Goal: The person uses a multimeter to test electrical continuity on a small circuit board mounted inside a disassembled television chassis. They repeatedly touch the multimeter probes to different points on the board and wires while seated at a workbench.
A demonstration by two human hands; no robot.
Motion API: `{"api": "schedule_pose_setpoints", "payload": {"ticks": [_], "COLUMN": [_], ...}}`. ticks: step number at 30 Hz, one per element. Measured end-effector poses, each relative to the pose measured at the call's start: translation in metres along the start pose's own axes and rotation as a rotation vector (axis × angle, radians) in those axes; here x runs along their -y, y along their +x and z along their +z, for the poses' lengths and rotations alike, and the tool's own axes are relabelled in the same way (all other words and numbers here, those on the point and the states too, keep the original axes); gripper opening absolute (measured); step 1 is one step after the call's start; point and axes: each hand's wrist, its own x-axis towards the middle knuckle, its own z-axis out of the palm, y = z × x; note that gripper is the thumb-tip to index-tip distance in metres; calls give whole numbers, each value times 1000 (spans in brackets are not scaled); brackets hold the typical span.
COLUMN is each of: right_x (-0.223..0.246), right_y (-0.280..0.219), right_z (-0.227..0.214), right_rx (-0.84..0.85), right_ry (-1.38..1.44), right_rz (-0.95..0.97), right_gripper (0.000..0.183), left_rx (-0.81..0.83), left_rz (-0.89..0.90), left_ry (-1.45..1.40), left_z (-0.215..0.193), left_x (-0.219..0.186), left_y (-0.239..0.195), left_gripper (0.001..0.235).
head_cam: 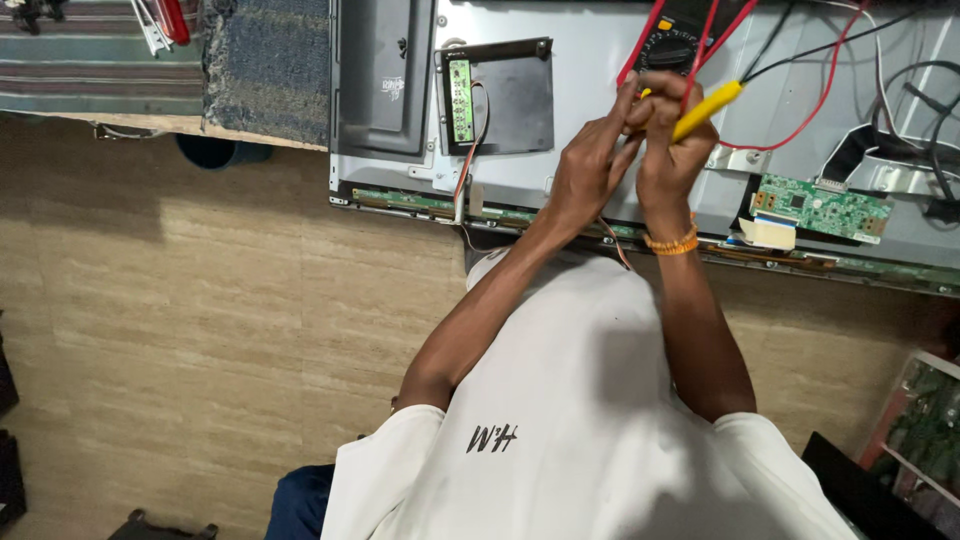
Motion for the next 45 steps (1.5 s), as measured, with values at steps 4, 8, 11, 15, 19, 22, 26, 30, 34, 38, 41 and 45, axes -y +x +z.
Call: {"api": "schedule_pose_setpoints", "payload": {"ticks": [4, 8, 11, 15, 19, 22, 26, 30, 34, 38, 41, 45], "right_x": [13, 4, -13, -25, -31, -37, -33, -28, -30, -32, -37, -48], "right_y": [-6, -13, -19, -34, -69, -99, -134, -132, -100, -91, -94, -82], "right_z": [-5, -26, -53, -100, -125, -118, -95, -50, -5, 1, -31, -74], "right_rx": [-12, -90, -337, -185, -463, -300, 122, 410, 503, 487, 394, -168], "right_ry": [6, -29, 83, 729, 698, 372, -89, -368, -364, 91, -41, 89], "right_rz": [-105, -111, 6, 16, 58, 103, 243, -31, -124, 202, 233, 12], "right_gripper": [57, 49, 42, 54, 40, 37, 27, 15, 16, 20, 26, 25], "left_rx": [20, -16, -40, 9, 16, -39, -2, 124, 165, 159, 199, 199], "left_rz": [16, 129, 51, -86, -109, -37, -8, -140, -184, -176, -225, -225], "left_ry": [48, 72, 8, -4, -47, 13, 39, 79, 83, 21, -23, 27], "left_z": [2, -3, -7, -14, -20, -23, -29, -31, -33, -40, -51, -60], "left_x": [-3, -7, -9, -9, -13, -17, -22, -29, -32, -25, -20, -24], "left_y": [3, 6, 8, 11, 11, 17, 23, 32, 38, 51, 57, 55], "left_gripper": [88, 70, 46, 33, 34, 36, 32, 26, 27, 33, 18, 16]}}
